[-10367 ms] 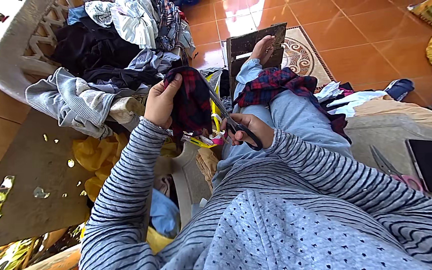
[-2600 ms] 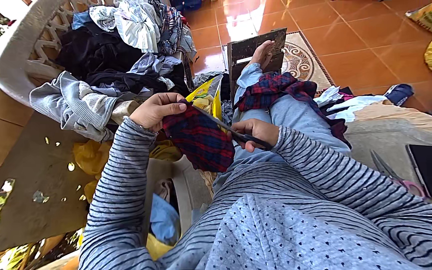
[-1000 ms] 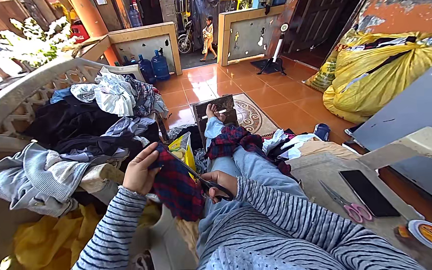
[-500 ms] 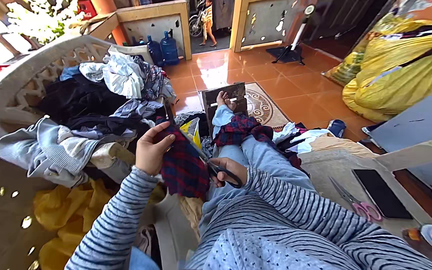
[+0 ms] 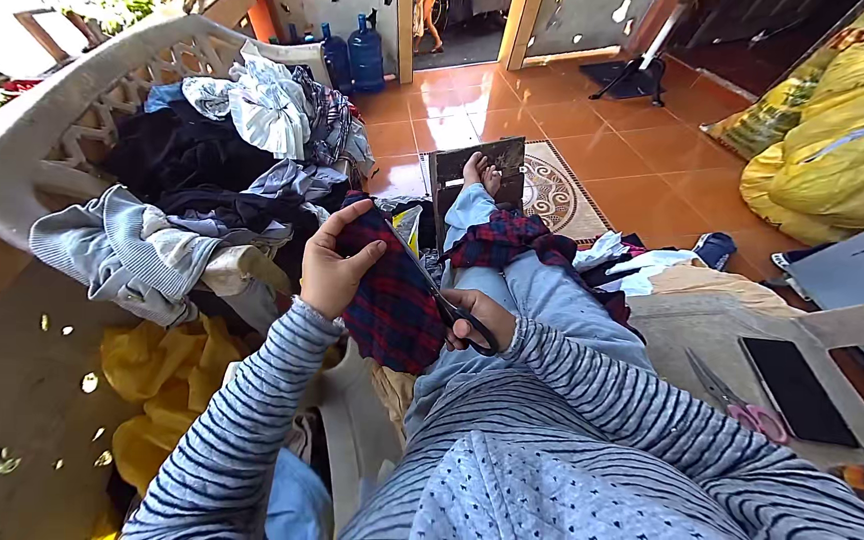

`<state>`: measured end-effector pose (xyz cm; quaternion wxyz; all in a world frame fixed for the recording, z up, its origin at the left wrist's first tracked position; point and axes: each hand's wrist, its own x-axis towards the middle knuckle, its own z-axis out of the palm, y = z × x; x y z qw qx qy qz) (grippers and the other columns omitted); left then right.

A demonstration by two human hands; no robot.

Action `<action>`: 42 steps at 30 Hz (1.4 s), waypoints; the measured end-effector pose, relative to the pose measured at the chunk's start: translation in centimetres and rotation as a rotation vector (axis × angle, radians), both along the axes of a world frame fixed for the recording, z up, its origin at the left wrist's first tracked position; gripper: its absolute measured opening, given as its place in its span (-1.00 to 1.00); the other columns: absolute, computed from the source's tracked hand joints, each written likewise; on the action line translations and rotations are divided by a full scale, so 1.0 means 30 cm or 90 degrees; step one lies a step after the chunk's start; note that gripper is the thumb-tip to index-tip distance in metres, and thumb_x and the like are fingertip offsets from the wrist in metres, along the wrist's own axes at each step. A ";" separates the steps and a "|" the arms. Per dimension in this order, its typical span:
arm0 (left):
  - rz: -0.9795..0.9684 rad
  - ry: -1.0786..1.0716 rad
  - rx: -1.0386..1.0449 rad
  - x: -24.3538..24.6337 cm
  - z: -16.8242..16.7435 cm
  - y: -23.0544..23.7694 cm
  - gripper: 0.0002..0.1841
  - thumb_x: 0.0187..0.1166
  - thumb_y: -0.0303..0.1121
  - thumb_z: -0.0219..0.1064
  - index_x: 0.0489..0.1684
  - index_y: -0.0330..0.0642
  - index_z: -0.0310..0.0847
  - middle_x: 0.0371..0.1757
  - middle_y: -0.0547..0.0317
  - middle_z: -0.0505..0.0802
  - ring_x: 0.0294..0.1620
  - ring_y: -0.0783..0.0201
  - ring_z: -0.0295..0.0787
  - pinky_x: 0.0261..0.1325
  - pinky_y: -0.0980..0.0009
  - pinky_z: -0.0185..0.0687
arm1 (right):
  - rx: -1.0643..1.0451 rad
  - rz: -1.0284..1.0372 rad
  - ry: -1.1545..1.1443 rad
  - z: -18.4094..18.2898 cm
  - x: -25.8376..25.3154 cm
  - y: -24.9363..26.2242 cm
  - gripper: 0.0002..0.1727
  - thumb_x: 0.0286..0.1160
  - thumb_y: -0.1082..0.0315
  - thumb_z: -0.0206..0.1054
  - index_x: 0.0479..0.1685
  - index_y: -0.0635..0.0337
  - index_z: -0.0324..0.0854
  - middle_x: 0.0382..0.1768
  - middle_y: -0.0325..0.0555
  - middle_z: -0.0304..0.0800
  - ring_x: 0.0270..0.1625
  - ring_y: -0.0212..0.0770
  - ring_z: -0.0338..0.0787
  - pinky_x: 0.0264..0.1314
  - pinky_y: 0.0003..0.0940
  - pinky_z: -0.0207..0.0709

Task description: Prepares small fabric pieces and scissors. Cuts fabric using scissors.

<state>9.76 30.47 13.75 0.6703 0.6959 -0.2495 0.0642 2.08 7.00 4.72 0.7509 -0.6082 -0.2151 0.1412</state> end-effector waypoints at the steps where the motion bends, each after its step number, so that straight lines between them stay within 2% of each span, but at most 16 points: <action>1: -0.002 -0.003 0.004 -0.006 0.001 -0.001 -0.33 0.28 -0.72 0.51 0.51 -0.27 0.54 0.37 0.10 0.77 0.20 0.40 0.79 0.27 0.45 0.74 | -0.003 0.000 -0.004 0.002 -0.001 0.001 -0.27 0.09 -0.38 0.61 0.06 -0.02 0.63 -0.44 -0.56 0.78 -0.54 -0.55 0.72 -0.48 -0.57 0.67; 5: -0.005 -0.024 0.030 -0.021 -0.007 -0.011 -0.23 0.27 -0.71 0.54 0.63 -0.24 0.44 0.51 0.09 0.69 0.29 0.38 0.76 0.33 0.40 0.72 | -0.002 0.000 -0.024 0.011 -0.001 0.009 -0.19 0.11 -0.46 0.52 0.13 0.02 0.60 -0.35 -0.55 0.79 -0.44 -0.59 0.72 -0.40 -0.62 0.63; 9: -0.007 -0.070 0.055 -0.030 -0.020 -0.021 -0.22 0.30 -0.67 0.54 0.66 -0.27 0.39 0.54 0.04 0.65 0.34 0.37 0.73 0.37 0.41 0.69 | 0.004 -0.008 -0.038 0.019 -0.001 0.016 -0.16 0.14 -0.47 0.50 0.17 0.07 0.59 -0.29 -0.52 0.82 -0.37 -0.59 0.75 -0.36 -0.63 0.63; 13: 0.004 -0.093 0.059 -0.033 -0.025 -0.028 -0.21 0.29 -0.64 0.55 0.66 -0.28 0.38 0.56 0.03 0.63 0.38 0.36 0.71 0.39 0.42 0.68 | 0.003 -0.039 -0.036 0.020 -0.003 0.023 -0.19 0.11 -0.46 0.52 0.09 0.07 0.64 -0.36 -0.51 0.84 -0.49 -0.61 0.71 -0.52 -0.66 0.57; 15: 0.009 -0.111 0.066 -0.029 -0.031 -0.029 -0.21 0.29 -0.61 0.55 0.66 -0.30 0.38 0.58 -0.01 0.62 0.42 0.35 0.68 0.43 0.42 0.66 | -0.004 -0.044 -0.040 0.022 -0.002 0.024 -0.20 0.11 -0.45 0.53 0.08 0.07 0.65 -0.36 -0.51 0.84 -0.49 -0.61 0.71 -0.52 -0.65 0.57; 17: 0.013 -0.115 0.070 -0.028 -0.035 -0.030 -0.21 0.29 -0.60 0.57 0.66 -0.29 0.38 0.58 -0.01 0.61 0.41 0.35 0.69 0.41 0.41 0.68 | -0.004 -0.047 -0.051 0.024 0.000 0.027 -0.21 0.14 -0.44 0.52 0.08 0.08 0.65 -0.32 -0.51 0.85 -0.41 -0.62 0.75 -0.41 -0.65 0.62; 19: 0.005 -0.115 0.068 -0.030 -0.039 -0.033 -0.19 0.28 -0.60 0.56 0.68 -0.31 0.36 0.60 -0.03 0.60 0.44 0.34 0.66 0.45 0.41 0.65 | -0.002 -0.049 -0.059 0.027 0.003 0.030 -0.18 0.16 -0.47 0.48 0.11 0.08 0.64 -0.24 -0.54 0.85 -0.24 -0.64 0.78 -0.16 -0.63 0.67; 24: -0.021 -0.108 0.089 -0.044 -0.050 -0.045 -0.14 0.29 -0.63 0.56 0.74 -0.23 0.29 0.64 0.02 0.56 0.40 0.33 0.70 0.34 0.38 0.73 | 0.028 -0.054 -0.057 0.023 0.012 0.040 -0.18 0.16 -0.45 0.49 0.13 0.10 0.65 -0.16 -0.53 0.86 -0.11 -0.62 0.80 0.01 -0.60 0.69; 30: -0.031 -0.080 0.081 -0.050 -0.056 -0.049 -0.10 0.29 -0.66 0.56 0.78 -0.16 0.25 0.65 0.04 0.55 0.31 0.32 0.77 0.21 0.36 0.81 | 0.039 -0.080 -0.064 0.012 0.008 0.048 -0.22 0.17 -0.40 0.52 0.11 0.11 0.68 -0.18 -0.50 0.89 -0.12 -0.61 0.83 0.01 -0.58 0.71; 33: -0.044 -0.080 0.087 -0.053 -0.064 -0.052 -0.09 0.27 -0.64 0.56 0.78 -0.16 0.25 0.65 0.05 0.55 0.36 0.33 0.73 0.29 0.37 0.77 | 0.037 -0.082 -0.052 0.032 0.008 0.051 -0.21 0.18 -0.45 0.47 0.11 0.07 0.66 -0.17 -0.56 0.85 -0.11 -0.65 0.79 0.01 -0.62 0.67; 37: -0.036 -0.107 0.096 -0.046 -0.086 -0.061 -0.11 0.28 -0.59 0.58 0.76 -0.23 0.28 0.64 0.00 0.57 0.45 0.32 0.67 0.43 0.37 0.67 | 0.027 -0.100 -0.031 0.038 0.031 0.060 -0.16 0.08 -0.51 0.48 0.07 0.06 0.67 -0.22 -0.57 0.83 -0.16 -0.66 0.77 -0.04 -0.65 0.65; 41: -0.030 -0.075 0.116 -0.017 -0.109 -0.050 -0.11 0.29 -0.58 0.58 0.76 -0.28 0.26 0.66 -0.06 0.55 0.53 0.32 0.60 0.56 0.38 0.54 | -0.012 -0.134 0.025 0.022 0.062 0.073 -0.03 -0.19 -0.60 0.56 -0.01 0.13 0.71 -0.30 -0.51 0.84 -0.25 -0.63 0.77 -0.11 -0.63 0.66; 42: -0.027 -0.060 0.124 -0.006 -0.119 -0.047 -0.11 0.28 -0.58 0.59 0.76 -0.28 0.26 0.66 -0.06 0.56 0.54 0.32 0.60 0.58 0.37 0.52 | -0.040 -0.142 0.034 0.014 0.073 0.074 -0.01 -0.21 -0.61 0.55 -0.01 0.14 0.70 -0.32 -0.52 0.81 -0.28 -0.65 0.75 -0.14 -0.64 0.64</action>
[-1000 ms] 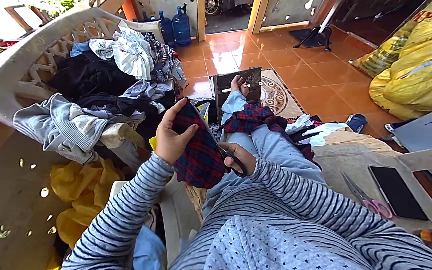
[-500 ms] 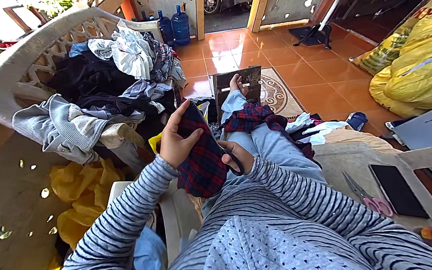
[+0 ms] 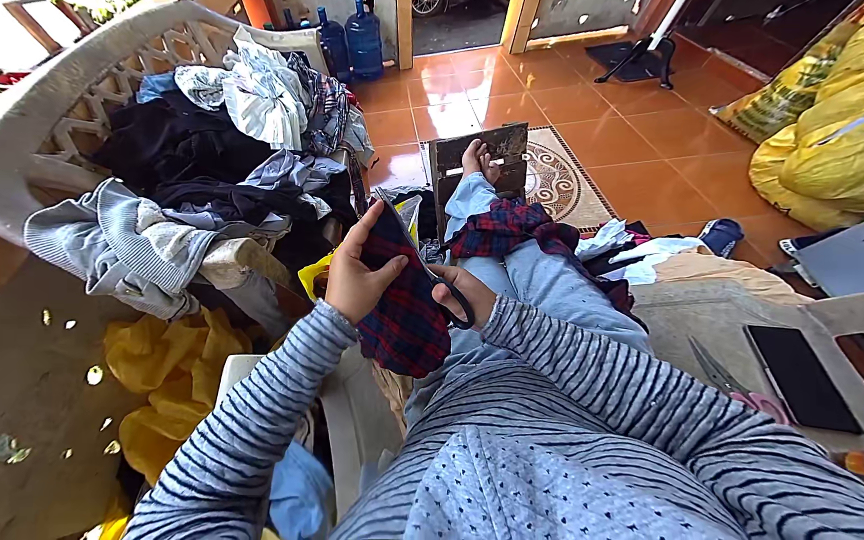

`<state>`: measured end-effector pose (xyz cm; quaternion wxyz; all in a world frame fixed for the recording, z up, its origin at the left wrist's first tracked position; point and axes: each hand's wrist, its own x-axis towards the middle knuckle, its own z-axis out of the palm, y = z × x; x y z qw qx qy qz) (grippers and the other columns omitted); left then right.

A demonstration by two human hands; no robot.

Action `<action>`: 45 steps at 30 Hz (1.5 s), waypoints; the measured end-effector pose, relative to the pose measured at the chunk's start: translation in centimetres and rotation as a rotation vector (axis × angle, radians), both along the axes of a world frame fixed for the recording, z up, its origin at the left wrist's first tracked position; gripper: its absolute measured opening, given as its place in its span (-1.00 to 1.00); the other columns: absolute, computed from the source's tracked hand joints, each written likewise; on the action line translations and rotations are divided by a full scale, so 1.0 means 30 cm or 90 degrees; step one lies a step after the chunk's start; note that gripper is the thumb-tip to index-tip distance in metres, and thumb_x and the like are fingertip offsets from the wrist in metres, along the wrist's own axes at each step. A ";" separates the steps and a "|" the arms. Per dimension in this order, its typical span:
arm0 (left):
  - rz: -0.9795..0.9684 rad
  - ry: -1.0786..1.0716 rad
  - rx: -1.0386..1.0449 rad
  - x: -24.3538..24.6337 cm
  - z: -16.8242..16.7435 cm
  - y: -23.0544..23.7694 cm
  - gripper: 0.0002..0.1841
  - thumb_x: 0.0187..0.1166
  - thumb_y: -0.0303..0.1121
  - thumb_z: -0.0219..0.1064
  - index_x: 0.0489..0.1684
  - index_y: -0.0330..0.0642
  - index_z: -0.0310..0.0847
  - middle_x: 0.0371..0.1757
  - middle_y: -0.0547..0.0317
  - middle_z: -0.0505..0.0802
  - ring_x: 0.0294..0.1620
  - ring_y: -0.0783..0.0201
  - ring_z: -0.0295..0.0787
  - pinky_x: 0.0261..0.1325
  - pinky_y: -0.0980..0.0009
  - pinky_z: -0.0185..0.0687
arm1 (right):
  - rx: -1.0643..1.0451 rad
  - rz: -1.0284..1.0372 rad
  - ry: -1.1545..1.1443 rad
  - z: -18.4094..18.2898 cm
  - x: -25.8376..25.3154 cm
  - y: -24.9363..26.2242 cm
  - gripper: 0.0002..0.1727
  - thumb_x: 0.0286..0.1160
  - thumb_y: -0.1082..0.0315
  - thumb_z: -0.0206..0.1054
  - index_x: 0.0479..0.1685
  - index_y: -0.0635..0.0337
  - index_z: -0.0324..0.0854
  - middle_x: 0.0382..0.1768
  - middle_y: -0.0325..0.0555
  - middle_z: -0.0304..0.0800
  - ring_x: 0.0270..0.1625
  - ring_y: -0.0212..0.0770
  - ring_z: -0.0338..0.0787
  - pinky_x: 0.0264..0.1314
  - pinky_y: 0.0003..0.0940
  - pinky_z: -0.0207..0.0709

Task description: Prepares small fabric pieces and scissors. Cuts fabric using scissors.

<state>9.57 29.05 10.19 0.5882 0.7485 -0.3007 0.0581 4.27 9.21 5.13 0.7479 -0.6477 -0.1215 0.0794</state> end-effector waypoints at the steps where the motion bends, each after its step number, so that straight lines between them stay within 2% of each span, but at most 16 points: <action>1: 0.005 0.022 0.012 0.012 -0.010 0.003 -0.11 0.28 -0.59 0.59 0.76 -0.28 0.26 0.66 -0.05 0.55 0.54 0.32 0.60 0.58 0.35 0.52 | -0.028 -0.009 0.012 -0.009 0.012 0.002 0.01 -0.18 -0.61 0.54 0.02 0.16 0.70 -0.34 -0.52 0.79 -0.30 -0.66 0.72 -0.16 -0.64 0.62; 4: 0.014 0.078 0.059 0.045 -0.062 0.012 -0.12 0.27 -0.59 0.61 0.75 -0.29 0.29 0.69 -0.05 0.54 0.60 0.25 0.55 0.64 0.25 0.46 | -0.056 -0.031 0.056 -0.059 0.051 0.010 -0.09 0.01 -0.50 0.52 0.07 0.19 0.65 -0.44 -0.47 0.69 -0.46 -0.62 0.62 -0.36 -0.60 0.56; 8: 0.007 0.139 0.117 0.091 -0.106 0.030 -0.16 0.31 -0.57 0.61 0.73 -0.30 0.32 0.65 -0.11 0.57 0.57 0.16 0.58 0.63 0.16 0.45 | -0.157 -0.031 0.082 -0.083 0.099 -0.019 -0.62 0.62 0.14 0.36 0.09 0.33 0.58 -0.49 -0.25 0.62 -0.55 -0.45 0.57 -0.44 -0.48 0.55; 10: 0.016 0.237 0.075 0.117 -0.098 0.057 -0.22 0.38 -0.64 0.50 0.72 -0.23 0.34 0.60 -0.09 0.61 0.42 0.19 0.68 0.45 0.19 0.62 | -0.302 0.003 0.056 -0.065 0.097 -0.076 -0.55 0.60 0.22 0.41 0.28 0.37 0.53 -0.31 -0.01 0.73 -0.38 -0.26 0.67 -0.20 -0.25 0.63; 12: 0.009 0.348 -0.034 0.158 -0.093 0.104 -0.34 0.49 -0.68 0.28 0.68 -0.16 0.39 0.41 -0.06 0.71 0.07 0.22 0.77 0.01 0.26 0.74 | -0.434 0.053 0.003 -0.044 0.067 -0.166 -0.41 0.38 0.21 0.58 0.34 0.34 0.54 -0.23 0.05 0.76 -0.25 -0.15 0.72 -0.05 -0.10 0.65; 16: 0.024 0.400 -0.163 0.205 -0.057 0.212 -0.48 0.60 -0.52 -0.13 0.54 -0.20 0.45 0.27 0.24 0.78 -0.02 0.52 0.74 0.01 0.55 0.65 | -0.664 0.203 0.012 0.017 -0.055 -0.374 -0.28 0.09 0.17 0.77 0.28 0.31 0.62 -0.13 0.14 0.78 -0.09 0.02 0.74 0.09 0.05 0.60; 18: 0.090 0.436 -0.272 0.202 -0.025 0.225 -0.59 0.81 -0.40 -0.21 0.34 -0.10 0.56 0.08 0.37 0.87 -0.13 0.59 0.79 -0.14 0.60 0.68 | -0.729 0.271 0.056 0.027 -0.127 -0.459 -0.23 0.12 0.23 0.75 0.41 0.33 0.56 0.08 0.23 0.77 0.12 0.12 0.76 0.29 0.12 0.56; 21: 0.076 0.459 -0.414 0.229 -0.015 0.253 -0.57 0.83 -0.40 -0.28 0.14 -0.12 0.62 -0.10 0.35 0.91 -0.26 0.60 0.80 -0.31 0.67 0.63 | -0.804 0.348 0.136 0.076 -0.200 -0.516 -0.13 0.32 0.32 0.65 0.70 0.28 0.37 0.46 0.35 0.62 0.52 0.31 0.60 0.63 0.28 0.27; 23: 0.053 0.480 -0.478 0.249 -0.022 0.271 -0.57 0.81 -0.41 -0.32 0.13 -0.14 0.58 -0.10 0.29 0.89 -0.31 0.58 0.79 -0.37 0.69 0.62 | -0.862 0.299 0.151 0.128 -0.218 -0.489 -0.42 0.54 0.31 0.49 0.56 0.24 0.57 0.27 0.31 0.78 0.36 0.30 0.73 0.52 0.32 0.37; 26: 0.053 0.497 -0.576 0.278 -0.041 0.292 -0.60 0.80 -0.41 -0.31 0.15 -0.18 0.53 -0.06 0.20 0.88 -0.26 0.52 0.83 -0.32 0.68 0.67 | -1.013 0.141 0.117 0.183 -0.188 -0.364 -0.74 0.65 0.22 0.38 -0.07 0.24 0.85 -0.20 0.29 0.86 -0.03 0.37 0.82 0.06 0.44 0.54; 32: 0.076 0.498 -0.574 0.298 -0.073 0.300 -0.61 0.79 -0.42 -0.29 0.21 -0.20 0.50 -0.03 0.19 0.87 -0.30 0.54 0.82 -0.41 0.70 0.64 | -1.258 0.267 0.153 0.065 -0.058 -0.099 -0.84 0.33 0.37 0.53 -0.33 0.33 0.79 -0.23 0.31 0.82 -0.08 0.40 0.81 -0.13 0.41 0.58; 34: 0.060 0.512 -0.568 0.303 -0.066 0.295 -0.62 0.80 -0.41 -0.28 0.17 -0.18 0.51 -0.05 0.20 0.88 -0.33 0.55 0.82 -0.44 0.70 0.63 | -1.174 0.244 0.010 0.059 -0.034 -0.051 -0.87 0.33 0.38 0.50 -0.28 0.29 0.79 -0.25 0.28 0.82 -0.12 0.37 0.82 -0.19 0.37 0.59; 37: 0.070 0.515 -0.549 0.294 -0.063 0.279 -0.61 0.81 -0.41 -0.29 0.16 -0.18 0.53 -0.05 0.21 0.88 -0.30 0.56 0.82 -0.41 0.70 0.63 | -0.936 0.168 -0.159 0.045 0.003 0.031 -0.63 0.60 0.14 0.41 0.08 0.30 0.75 -0.01 0.29 0.78 0.07 0.31 0.80 0.00 0.27 0.63; 40: 0.067 0.498 -0.502 0.294 -0.066 0.274 -0.58 0.83 -0.41 -0.30 0.21 -0.18 0.56 -0.03 0.24 0.90 -0.31 0.57 0.82 -0.41 0.70 0.63 | -0.978 0.228 -0.064 -0.004 0.062 0.114 -0.52 0.64 0.04 0.37 0.20 0.33 0.69 0.16 0.33 0.73 0.21 0.34 0.76 0.15 0.33 0.59; 42: 0.066 0.494 -0.488 0.290 -0.065 0.274 -0.59 0.84 -0.40 -0.26 0.16 -0.16 0.61 -0.03 0.25 0.93 -0.29 0.58 0.84 -0.39 0.69 0.64 | -1.003 0.311 0.009 -0.027 0.114 0.149 -0.65 0.66 0.16 0.35 0.11 0.31 0.75 0.10 0.33 0.79 0.23 0.37 0.76 0.18 0.42 0.55; 45: 0.066 0.487 -0.485 0.290 -0.066 0.281 -0.58 0.84 -0.40 -0.26 0.13 -0.15 0.64 -0.04 0.24 0.93 -0.27 0.56 0.85 -0.37 0.67 0.67 | -0.812 0.236 -0.057 -0.015 0.209 0.121 -0.68 0.64 0.25 0.37 -0.06 0.41 0.79 -0.07 0.35 0.82 0.12 0.35 0.79 0.28 0.41 0.51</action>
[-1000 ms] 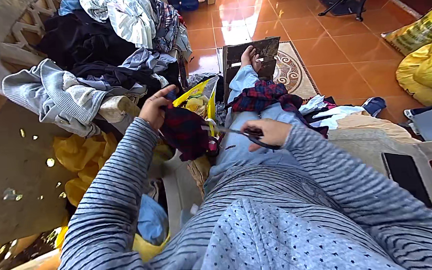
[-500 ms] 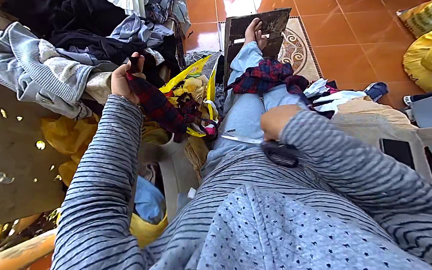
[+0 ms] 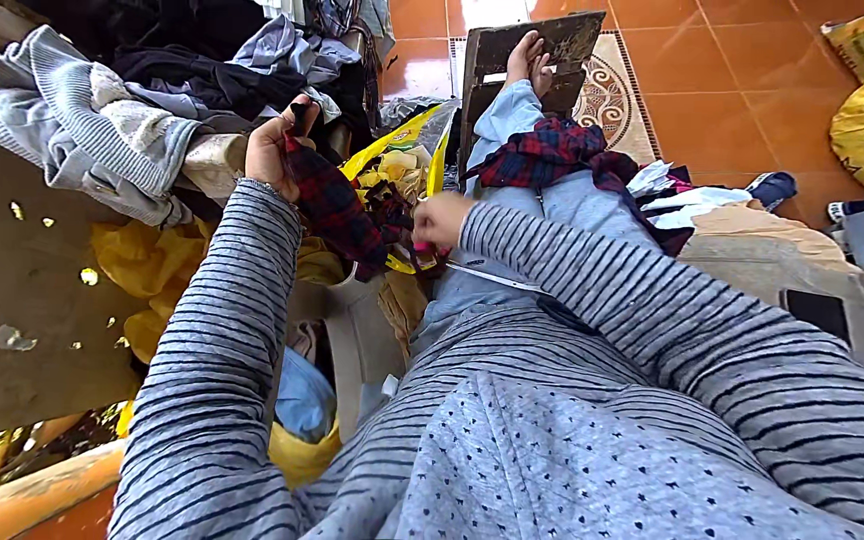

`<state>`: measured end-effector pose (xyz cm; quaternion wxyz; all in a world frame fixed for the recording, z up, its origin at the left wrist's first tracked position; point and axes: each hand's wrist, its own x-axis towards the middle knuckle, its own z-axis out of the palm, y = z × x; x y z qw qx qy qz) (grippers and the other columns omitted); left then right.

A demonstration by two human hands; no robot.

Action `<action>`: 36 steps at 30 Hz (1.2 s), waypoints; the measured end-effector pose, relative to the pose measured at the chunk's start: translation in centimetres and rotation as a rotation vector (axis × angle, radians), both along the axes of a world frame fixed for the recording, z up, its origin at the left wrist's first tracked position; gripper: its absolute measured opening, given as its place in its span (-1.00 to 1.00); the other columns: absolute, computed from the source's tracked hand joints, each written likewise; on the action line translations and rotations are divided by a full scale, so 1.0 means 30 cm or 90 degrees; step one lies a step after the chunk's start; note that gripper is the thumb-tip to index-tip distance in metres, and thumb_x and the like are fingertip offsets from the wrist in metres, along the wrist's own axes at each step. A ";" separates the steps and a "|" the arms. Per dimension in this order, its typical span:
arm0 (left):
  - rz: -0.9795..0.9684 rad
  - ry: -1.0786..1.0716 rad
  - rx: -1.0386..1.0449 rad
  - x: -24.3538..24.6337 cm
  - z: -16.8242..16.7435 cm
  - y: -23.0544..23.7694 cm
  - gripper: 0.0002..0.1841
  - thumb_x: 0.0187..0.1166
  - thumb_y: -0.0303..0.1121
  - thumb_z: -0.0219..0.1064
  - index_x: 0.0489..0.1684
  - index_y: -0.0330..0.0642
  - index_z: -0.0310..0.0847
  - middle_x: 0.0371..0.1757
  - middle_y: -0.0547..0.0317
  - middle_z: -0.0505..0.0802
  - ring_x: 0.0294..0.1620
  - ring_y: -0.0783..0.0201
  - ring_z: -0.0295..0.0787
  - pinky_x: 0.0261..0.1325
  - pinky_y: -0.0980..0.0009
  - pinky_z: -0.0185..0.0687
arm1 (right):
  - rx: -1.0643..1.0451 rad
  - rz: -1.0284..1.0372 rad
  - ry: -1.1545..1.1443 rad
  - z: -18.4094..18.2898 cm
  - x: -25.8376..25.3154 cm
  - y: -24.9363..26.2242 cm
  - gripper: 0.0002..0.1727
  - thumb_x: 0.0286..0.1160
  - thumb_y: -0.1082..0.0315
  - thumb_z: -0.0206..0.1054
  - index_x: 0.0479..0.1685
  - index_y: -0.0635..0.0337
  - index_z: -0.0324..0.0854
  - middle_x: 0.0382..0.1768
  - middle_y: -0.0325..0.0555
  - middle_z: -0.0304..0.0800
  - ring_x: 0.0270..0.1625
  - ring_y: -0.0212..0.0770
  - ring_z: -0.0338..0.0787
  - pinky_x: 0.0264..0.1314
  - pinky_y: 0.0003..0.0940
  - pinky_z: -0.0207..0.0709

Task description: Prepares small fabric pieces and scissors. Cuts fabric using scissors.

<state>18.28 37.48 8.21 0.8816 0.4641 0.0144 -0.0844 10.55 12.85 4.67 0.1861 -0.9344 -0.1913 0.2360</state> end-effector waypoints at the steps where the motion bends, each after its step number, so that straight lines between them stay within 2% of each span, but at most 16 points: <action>1: 0.001 0.000 -0.010 0.002 -0.001 0.001 -0.57 0.84 -0.40 -0.26 0.14 -0.17 0.64 -0.04 0.22 0.93 -0.29 0.55 0.85 -0.38 0.67 0.67 | 0.072 -0.038 -0.037 0.036 0.032 -0.011 -0.68 0.65 0.25 0.36 -0.06 0.43 0.78 -0.11 0.35 0.83 0.07 0.32 0.81 0.27 0.37 0.54; 6: -0.011 -0.011 0.001 0.009 -0.010 -0.002 -0.57 0.81 -0.42 -0.28 0.17 -0.17 0.60 0.00 0.26 0.91 -0.29 0.58 0.83 -0.39 0.68 0.65 | 0.275 -0.257 -0.195 0.198 0.134 -0.028 -0.69 0.66 0.20 0.35 -0.03 0.34 0.73 -0.27 0.04 0.80 -0.29 -0.14 0.75 -0.09 -0.10 0.63; 8: -0.010 -0.016 0.012 0.007 -0.010 -0.004 -0.58 0.82 -0.43 -0.26 0.20 -0.17 0.61 0.02 0.26 0.92 -0.25 0.57 0.84 -0.36 0.67 0.66 | 0.306 -0.294 -0.281 0.175 0.160 -0.015 -0.73 0.66 0.24 0.33 -0.03 0.31 0.73 -0.27 -0.02 0.81 -0.26 -0.21 0.76 -0.04 -0.20 0.61; 10: -0.009 -0.018 0.017 0.003 -0.010 -0.005 -0.58 0.83 -0.42 -0.25 0.20 -0.16 0.61 0.03 0.27 0.92 -0.27 0.58 0.84 -0.40 0.67 0.66 | 0.279 -0.264 -0.281 0.130 0.183 0.001 -0.70 0.63 0.29 0.35 0.16 0.32 0.72 -0.06 0.12 0.87 -0.01 -0.03 0.85 0.21 -0.05 0.65; 12: -0.015 -0.020 0.026 0.004 -0.013 -0.001 -0.56 0.81 -0.42 -0.28 0.28 -0.15 0.58 0.08 0.28 0.92 -0.26 0.58 0.84 -0.40 0.66 0.66 | 0.150 -0.185 -0.182 0.104 0.190 0.025 -0.41 0.54 0.24 0.46 0.53 0.31 0.54 0.30 0.33 0.71 0.39 0.28 0.69 0.53 0.25 0.44; 13: -0.016 -0.021 0.032 0.005 -0.014 0.001 -0.55 0.80 -0.43 -0.28 0.32 -0.15 0.57 0.09 0.28 0.91 -0.24 0.57 0.85 -0.37 0.66 0.68 | 0.074 -0.157 -0.133 0.105 0.177 0.043 -0.26 0.49 0.13 0.53 0.62 0.29 0.43 0.33 0.37 0.67 0.43 0.35 0.65 0.51 0.34 0.41; 14: -0.015 -0.020 0.034 0.007 -0.014 0.002 -0.55 0.79 -0.44 -0.28 0.32 -0.16 0.57 0.09 0.27 0.91 -0.24 0.56 0.85 -0.36 0.64 0.68 | 0.018 -0.130 -0.100 0.108 0.155 0.057 -0.21 0.42 0.01 0.57 0.55 0.31 0.45 0.22 0.34 0.74 0.32 0.36 0.72 0.39 0.38 0.49; 16: -0.015 -0.021 0.038 0.013 -0.016 0.005 -0.55 0.78 -0.44 -0.28 0.31 -0.16 0.58 0.07 0.29 0.92 -0.23 0.57 0.85 -0.31 0.64 0.70 | -0.087 -0.050 -0.035 0.120 0.095 0.075 -0.28 0.29 -0.11 0.64 0.16 0.40 0.67 -0.01 0.35 0.79 0.14 0.38 0.77 0.18 0.46 0.53; 17: -0.012 -0.023 0.048 0.010 -0.016 0.004 -0.54 0.79 -0.44 -0.28 0.32 -0.15 0.57 0.06 0.30 0.91 -0.22 0.58 0.84 -0.30 0.65 0.69 | -0.154 -0.001 0.009 0.115 0.065 0.086 -0.36 0.28 -0.10 0.64 -0.05 0.40 0.74 -0.08 0.35 0.79 0.09 0.37 0.77 0.12 0.46 0.54; 19: -0.010 -0.034 0.080 0.003 -0.014 0.000 -0.54 0.77 -0.45 -0.29 0.34 -0.13 0.56 0.06 0.35 0.90 -0.21 0.61 0.82 -0.25 0.66 0.68 | -0.260 0.072 0.074 0.071 0.015 0.105 -0.59 0.39 0.10 0.59 -0.20 0.37 0.78 -0.07 0.33 0.79 0.10 0.35 0.78 0.09 0.43 0.55; 21: -0.006 -0.039 0.086 0.002 -0.007 -0.005 -0.55 0.78 -0.46 -0.26 0.38 -0.16 0.55 0.09 0.32 0.90 -0.16 0.60 0.83 -0.21 0.65 0.69 | -0.269 0.074 0.080 0.038 0.013 0.097 -0.80 0.49 0.34 0.45 -0.16 0.36 0.77 0.00 0.33 0.79 0.18 0.36 0.77 0.14 0.41 0.55; 23: -0.002 -0.038 0.084 0.003 -0.003 -0.006 -0.54 0.76 -0.48 -0.27 0.39 -0.17 0.52 0.09 0.31 0.89 -0.16 0.60 0.82 -0.21 0.65 0.69 | -0.158 0.034 0.035 0.061 0.064 0.060 -0.77 0.54 0.42 0.37 -0.03 0.44 0.77 0.04 0.42 0.78 0.23 0.42 0.74 0.28 0.46 0.48; 26: 0.010 -0.018 0.078 -0.005 -0.001 -0.012 -0.55 0.79 -0.46 -0.25 0.40 -0.19 0.54 0.07 0.29 0.90 -0.18 0.58 0.84 -0.26 0.65 0.69 | -0.115 0.021 -0.002 0.164 0.139 0.018 -0.62 0.65 0.16 0.39 -0.01 0.40 0.77 0.00 0.34 0.80 0.20 0.32 0.75 0.33 0.36 0.46; 29: -0.007 -0.036 0.088 0.000 -0.006 -0.011 -0.55 0.79 -0.46 -0.26 0.41 -0.19 0.54 0.12 0.30 0.89 -0.14 0.59 0.84 -0.21 0.66 0.69 | -0.187 0.069 0.030 0.145 0.089 0.031 -0.43 0.51 -0.06 0.49 -0.09 0.44 0.77 -0.06 0.39 0.79 0.14 0.38 0.76 0.25 0.44 0.48; 33: 0.000 -0.031 0.079 0.003 -0.007 -0.003 -0.57 0.76 -0.49 -0.23 0.35 -0.18 0.56 0.09 0.28 0.90 -0.25 0.59 0.83 -0.32 0.67 0.67 | -0.250 0.159 0.115 -0.001 -0.067 0.103 -0.70 0.47 0.35 0.50 0.03 0.42 0.76 0.11 0.40 0.77 0.25 0.42 0.73 0.25 0.46 0.51; 36: -0.008 -0.031 0.081 0.006 -0.010 0.001 -0.53 0.72 -0.52 -0.23 0.43 -0.18 0.52 0.13 0.28 0.90 -0.27 0.59 0.83 -0.37 0.67 0.66 | -0.115 0.137 0.045 0.054 -0.006 0.105 -0.75 0.46 0.42 0.48 0.01 0.41 0.79 0.03 0.40 0.80 0.23 0.42 0.73 0.33 0.44 0.47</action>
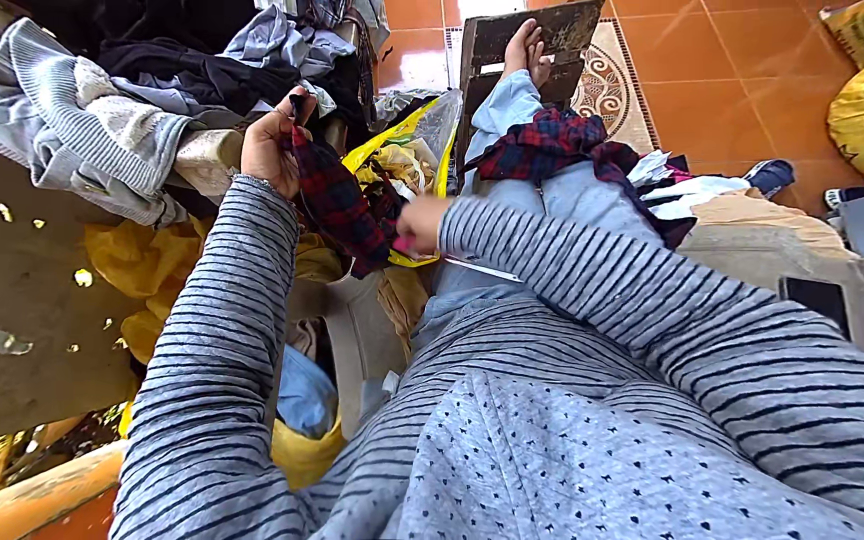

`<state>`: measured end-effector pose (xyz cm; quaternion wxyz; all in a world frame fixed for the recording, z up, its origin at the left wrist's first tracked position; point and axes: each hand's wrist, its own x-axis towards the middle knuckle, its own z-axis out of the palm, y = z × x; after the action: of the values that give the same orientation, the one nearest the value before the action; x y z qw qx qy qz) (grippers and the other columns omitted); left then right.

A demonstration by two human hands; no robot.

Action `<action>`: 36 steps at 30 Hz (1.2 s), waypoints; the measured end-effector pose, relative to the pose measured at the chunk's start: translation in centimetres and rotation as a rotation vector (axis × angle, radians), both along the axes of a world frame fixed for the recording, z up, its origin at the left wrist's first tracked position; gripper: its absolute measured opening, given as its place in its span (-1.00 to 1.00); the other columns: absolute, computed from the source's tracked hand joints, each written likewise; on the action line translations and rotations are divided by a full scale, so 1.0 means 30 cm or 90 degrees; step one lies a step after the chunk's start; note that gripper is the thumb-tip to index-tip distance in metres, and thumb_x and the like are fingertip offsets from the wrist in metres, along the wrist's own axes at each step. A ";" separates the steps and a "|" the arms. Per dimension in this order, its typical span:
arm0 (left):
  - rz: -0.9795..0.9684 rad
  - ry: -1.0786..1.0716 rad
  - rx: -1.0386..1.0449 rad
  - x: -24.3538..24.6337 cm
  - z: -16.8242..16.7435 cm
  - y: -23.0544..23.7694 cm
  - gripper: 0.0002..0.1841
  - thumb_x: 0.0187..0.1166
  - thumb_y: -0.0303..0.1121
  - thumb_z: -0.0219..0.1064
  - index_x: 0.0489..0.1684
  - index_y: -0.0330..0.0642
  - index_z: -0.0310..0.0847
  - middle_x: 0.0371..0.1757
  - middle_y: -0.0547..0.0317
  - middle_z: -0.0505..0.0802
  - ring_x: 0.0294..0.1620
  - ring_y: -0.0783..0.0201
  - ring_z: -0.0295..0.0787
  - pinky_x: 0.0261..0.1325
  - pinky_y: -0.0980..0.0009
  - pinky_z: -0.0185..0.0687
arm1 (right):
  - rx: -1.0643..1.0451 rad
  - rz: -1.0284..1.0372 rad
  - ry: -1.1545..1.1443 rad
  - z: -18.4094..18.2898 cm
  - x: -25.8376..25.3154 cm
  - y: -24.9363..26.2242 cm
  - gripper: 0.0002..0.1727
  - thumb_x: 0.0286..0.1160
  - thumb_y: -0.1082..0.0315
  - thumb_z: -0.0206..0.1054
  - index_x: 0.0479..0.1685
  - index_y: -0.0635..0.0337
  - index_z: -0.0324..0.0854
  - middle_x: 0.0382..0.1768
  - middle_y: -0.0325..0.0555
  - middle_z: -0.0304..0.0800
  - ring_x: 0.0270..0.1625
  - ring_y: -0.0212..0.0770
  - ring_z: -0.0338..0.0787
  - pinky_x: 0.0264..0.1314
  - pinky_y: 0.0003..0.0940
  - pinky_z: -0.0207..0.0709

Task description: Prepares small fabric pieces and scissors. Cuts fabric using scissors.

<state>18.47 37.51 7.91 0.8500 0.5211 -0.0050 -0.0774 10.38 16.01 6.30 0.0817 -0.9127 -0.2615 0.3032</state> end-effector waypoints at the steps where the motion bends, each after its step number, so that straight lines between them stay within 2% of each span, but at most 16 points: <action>1: -0.004 -0.002 0.007 -0.002 -0.003 -0.001 -0.53 0.70 -0.53 -0.22 0.43 -0.17 0.52 0.14 0.30 0.89 -0.23 0.60 0.83 -0.33 0.67 0.67 | 0.054 -0.036 -0.039 0.040 0.042 -0.011 -0.74 0.48 0.40 0.48 0.01 0.42 0.79 0.02 0.41 0.80 0.22 0.42 0.73 0.35 0.42 0.46; 5: -0.021 -0.009 0.023 0.001 -0.003 -0.005 -0.51 0.65 -0.57 -0.18 0.46 -0.16 0.51 0.16 0.29 0.89 -0.18 0.57 0.84 -0.29 0.64 0.70 | 0.039 -0.232 -0.176 0.136 0.195 -0.049 -0.62 0.52 0.41 0.45 0.24 0.45 0.67 0.25 0.50 0.68 0.38 0.44 0.66 0.43 0.36 0.46; 8: -0.022 0.002 0.017 0.009 -0.004 -0.012 -0.54 0.66 -0.54 -0.17 0.40 -0.10 0.53 0.11 0.31 0.88 -0.24 0.57 0.82 -0.32 0.64 0.69 | 0.126 -0.276 -0.163 0.090 0.204 -0.038 -0.04 0.18 0.20 0.73 0.63 0.42 0.36 0.53 0.52 0.38 0.48 0.46 0.55 0.48 0.36 0.43; 10: -0.029 0.007 -0.029 0.000 -0.006 -0.025 -0.56 0.70 -0.52 -0.19 0.39 -0.10 0.52 0.11 0.32 0.87 -0.14 0.55 0.82 -0.20 0.62 0.72 | 0.287 -0.228 -0.116 0.032 0.152 0.018 0.19 0.00 -0.04 0.80 0.70 0.36 0.29 0.49 0.39 0.53 0.51 0.34 0.57 0.55 0.32 0.39; 12: -0.074 0.002 -0.108 -0.024 -0.005 -0.048 -0.55 0.71 -0.49 -0.24 0.46 -0.07 0.40 0.15 0.31 0.81 -0.06 0.55 0.80 -0.08 0.64 0.72 | 0.451 -0.226 -0.035 -0.024 0.063 0.110 0.07 0.03 0.03 0.80 0.65 0.27 0.38 0.36 0.24 0.70 0.44 0.14 0.68 0.56 0.18 0.47; 15: -0.178 -0.034 -0.136 -0.086 0.009 -0.078 -0.55 0.68 -0.44 -0.25 0.45 -0.05 0.38 0.17 0.31 0.80 -0.08 0.55 0.78 -0.04 0.68 0.70 | 0.473 -0.268 0.074 -0.017 -0.089 0.185 -0.44 0.36 0.14 0.62 0.22 0.35 0.66 -0.08 0.22 0.84 -0.07 0.07 0.87 0.06 0.11 0.72; 18: -0.285 -0.121 0.014 -0.052 -0.054 0.002 -0.41 0.72 -0.34 -0.18 0.81 0.01 0.16 0.56 0.34 0.65 0.10 0.50 0.80 0.06 0.55 0.74 | 0.494 -0.157 0.169 0.109 -0.179 0.039 -0.39 0.42 0.31 0.58 0.35 0.55 0.53 0.08 0.37 0.74 0.05 0.10 0.79 0.19 0.06 0.61; 21: -0.170 -0.042 0.035 -0.010 -0.081 0.021 -0.45 0.70 -0.27 -0.33 0.64 0.09 0.30 0.38 0.33 0.76 -0.02 0.45 0.81 -0.03 0.53 0.72 | 0.538 -0.197 -0.009 0.216 -0.207 -0.280 -0.52 0.32 0.45 0.60 0.21 0.52 0.65 0.00 0.26 0.81 0.05 -0.01 0.80 0.21 -0.07 0.61; 23: -0.130 0.010 -0.046 0.014 -0.100 0.031 -0.48 0.79 -0.23 -0.40 0.45 0.07 0.47 0.19 0.28 0.85 -0.07 0.40 0.85 -0.04 0.49 0.77 | 0.578 -0.333 -0.118 0.222 -0.202 -0.565 -0.65 0.35 0.51 0.53 0.10 0.46 0.69 -0.10 0.12 0.83 -0.11 -0.17 0.84 -0.02 -0.20 0.73; 24: -0.145 0.013 -0.079 0.020 -0.113 0.031 -0.48 0.79 -0.23 -0.37 0.41 0.05 0.54 0.15 0.24 0.87 -0.08 0.38 0.86 -0.04 0.47 0.79 | 0.624 -0.439 -0.152 0.199 -0.208 -0.720 -0.62 0.37 0.53 0.49 0.18 0.43 0.65 -0.05 0.07 0.83 -0.11 -0.22 0.84 -0.06 -0.24 0.78; 28: -0.175 0.028 -0.047 -0.024 -0.128 -0.037 -0.43 0.81 -0.22 -0.49 0.42 0.03 0.50 0.08 0.24 0.91 -0.16 0.39 0.88 -0.12 0.51 0.78 | 0.830 -1.026 -0.266 0.035 -0.312 -1.339 -0.49 0.49 0.50 0.36 0.47 0.21 0.50 0.10 -0.04 0.78 -0.06 -0.27 0.81 0.00 -0.33 0.73; 30: -0.177 0.041 -0.010 -0.050 -0.139 -0.064 -0.42 0.79 -0.25 -0.51 0.39 0.07 0.51 0.08 0.31 0.92 -0.12 0.40 0.89 -0.08 0.51 0.78 | 0.823 -1.282 -0.348 -0.092 -0.438 -1.601 -0.38 0.60 0.27 0.39 0.62 0.24 0.32 0.36 0.08 0.63 0.17 -0.17 0.80 0.14 -0.35 0.74; 32: -0.195 0.036 0.002 -0.062 -0.154 -0.071 -0.41 0.78 -0.26 -0.47 0.38 0.09 0.57 0.13 0.31 0.92 -0.07 0.38 0.90 -0.06 0.49 0.79 | 0.736 -1.464 -0.367 -0.179 -0.602 -1.707 -0.15 0.65 -0.04 0.33 0.80 0.23 0.09 0.69 0.19 0.33 0.57 0.04 0.58 0.47 -0.10 0.61; 34: -0.211 0.037 -0.007 -0.065 -0.165 -0.070 -0.41 0.77 -0.26 -0.44 0.34 0.09 0.62 0.16 0.27 0.92 -0.04 0.34 0.91 -0.04 0.47 0.81 | 0.688 -1.588 -0.299 -0.145 -0.704 -1.658 -0.23 0.83 0.07 0.14 0.88 0.19 -0.06 0.86 0.11 0.00 0.83 0.06 0.18 0.76 0.03 0.22; 35: -0.212 0.042 -0.012 -0.065 -0.169 -0.069 -0.41 0.77 -0.25 -0.44 0.33 0.09 0.62 0.15 0.26 0.92 -0.04 0.33 0.91 -0.04 0.46 0.81 | 0.656 -1.635 -0.240 -0.132 -0.727 -1.639 -0.28 0.88 0.14 0.08 0.90 0.12 -0.11 0.89 0.01 -0.05 0.86 -0.01 0.10 0.80 -0.02 0.13; 36: -0.204 0.050 -0.013 -0.067 -0.173 -0.069 -0.40 0.77 -0.25 -0.45 0.34 0.08 0.63 0.14 0.25 0.92 -0.05 0.32 0.91 -0.04 0.45 0.81 | 0.543 -1.636 -0.387 -0.244 -0.730 -1.639 -0.28 0.78 0.15 0.21 0.81 0.27 0.09 0.75 0.19 0.23 0.70 0.08 0.39 0.61 -0.03 0.42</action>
<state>16.47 35.45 2.74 0.8315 0.5014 -0.0558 -0.2326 -11.52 -33.15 -1.01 0.5104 -0.4452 0.6742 -0.2945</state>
